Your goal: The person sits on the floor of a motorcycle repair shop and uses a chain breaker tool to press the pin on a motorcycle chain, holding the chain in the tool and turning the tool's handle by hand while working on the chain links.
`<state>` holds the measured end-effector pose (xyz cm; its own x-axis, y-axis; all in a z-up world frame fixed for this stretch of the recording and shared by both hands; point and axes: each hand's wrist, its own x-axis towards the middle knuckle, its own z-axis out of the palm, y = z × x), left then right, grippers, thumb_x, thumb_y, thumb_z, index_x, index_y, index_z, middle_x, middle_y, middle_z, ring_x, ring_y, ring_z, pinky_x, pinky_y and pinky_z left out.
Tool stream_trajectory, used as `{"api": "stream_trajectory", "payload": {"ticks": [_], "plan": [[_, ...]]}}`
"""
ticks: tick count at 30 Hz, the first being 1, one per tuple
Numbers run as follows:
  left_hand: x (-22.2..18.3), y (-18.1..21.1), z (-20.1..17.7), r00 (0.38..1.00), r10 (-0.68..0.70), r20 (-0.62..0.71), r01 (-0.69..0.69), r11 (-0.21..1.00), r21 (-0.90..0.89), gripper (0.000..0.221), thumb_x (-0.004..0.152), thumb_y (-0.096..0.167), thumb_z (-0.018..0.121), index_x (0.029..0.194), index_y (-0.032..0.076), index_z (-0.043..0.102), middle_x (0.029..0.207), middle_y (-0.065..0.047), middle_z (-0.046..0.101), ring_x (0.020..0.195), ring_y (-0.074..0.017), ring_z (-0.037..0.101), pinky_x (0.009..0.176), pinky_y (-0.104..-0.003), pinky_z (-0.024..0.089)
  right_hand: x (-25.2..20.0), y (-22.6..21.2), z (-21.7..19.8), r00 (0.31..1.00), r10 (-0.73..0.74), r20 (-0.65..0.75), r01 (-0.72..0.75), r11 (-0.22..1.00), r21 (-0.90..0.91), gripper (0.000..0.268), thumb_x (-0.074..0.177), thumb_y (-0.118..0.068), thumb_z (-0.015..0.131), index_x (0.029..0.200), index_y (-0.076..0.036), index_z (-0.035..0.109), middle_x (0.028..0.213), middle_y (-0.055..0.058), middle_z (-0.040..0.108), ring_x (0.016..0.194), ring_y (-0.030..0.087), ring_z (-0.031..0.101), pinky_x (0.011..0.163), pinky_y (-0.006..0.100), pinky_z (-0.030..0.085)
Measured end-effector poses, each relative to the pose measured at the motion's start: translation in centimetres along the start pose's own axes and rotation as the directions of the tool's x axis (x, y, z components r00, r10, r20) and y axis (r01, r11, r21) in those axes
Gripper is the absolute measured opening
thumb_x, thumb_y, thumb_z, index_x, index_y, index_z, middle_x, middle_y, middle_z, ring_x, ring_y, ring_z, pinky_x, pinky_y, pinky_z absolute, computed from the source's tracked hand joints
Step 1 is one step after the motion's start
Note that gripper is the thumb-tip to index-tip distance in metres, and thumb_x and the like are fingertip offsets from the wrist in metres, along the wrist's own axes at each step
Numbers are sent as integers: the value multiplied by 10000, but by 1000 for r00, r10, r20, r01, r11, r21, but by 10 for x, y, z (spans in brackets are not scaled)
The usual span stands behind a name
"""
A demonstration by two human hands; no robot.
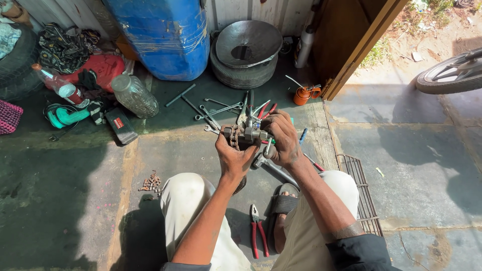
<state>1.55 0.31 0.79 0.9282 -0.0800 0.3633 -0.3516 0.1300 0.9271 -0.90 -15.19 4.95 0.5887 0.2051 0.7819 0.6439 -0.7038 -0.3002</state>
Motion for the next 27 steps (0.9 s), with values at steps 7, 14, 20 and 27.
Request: {"api": "stream_trajectory", "payload": {"ticks": [7, 14, 20, 27], "plan": [[-1, 3, -1, 999, -5, -37, 7, 999, 50, 469, 732, 228, 885, 984, 7, 556, 839, -45, 672, 718, -108, 662, 637, -272, 563, -9, 0, 10, 996, 88, 12, -88, 996, -2, 688, 1018, -715, 350, 830, -65, 472, 817, 97, 409, 783, 258, 395, 767, 405, 349], [0, 8, 1, 996, 44, -81, -40, 998, 47, 499, 734, 211, 868, 1037, -26, 549, 887, -59, 679, 786, -132, 680, 712, -296, 578, -5, -12, 13, 990, 137, -28, -137, 990, -14, 708, 1025, -741, 326, 862, -60, 436, 861, 106, 362, 808, 253, 341, 768, 412, 321], [0, 7, 0, 995, 51, -80, -48, 998, 33, 514, 729, 198, 874, 1059, -25, 549, 893, -71, 689, 792, -139, 687, 726, -295, 579, -4, -18, 16, 981, 185, -63, -188, 981, -46, 652, 1057, -673, 346, 854, -59, 428, 870, 121, 367, 813, 267, 348, 765, 420, 325], [5, 20, 0, 986, 126, -105, -129, 991, -20, 519, 704, 144, 859, 1088, -22, 552, 939, -84, 676, 841, -145, 677, 787, -300, 585, 14, -39, 9, 977, 191, -90, -199, 977, -78, 636, 1082, -620, 394, 921, -8, 461, 924, 162, 427, 870, 319, 425, 780, 464, 368]]}}
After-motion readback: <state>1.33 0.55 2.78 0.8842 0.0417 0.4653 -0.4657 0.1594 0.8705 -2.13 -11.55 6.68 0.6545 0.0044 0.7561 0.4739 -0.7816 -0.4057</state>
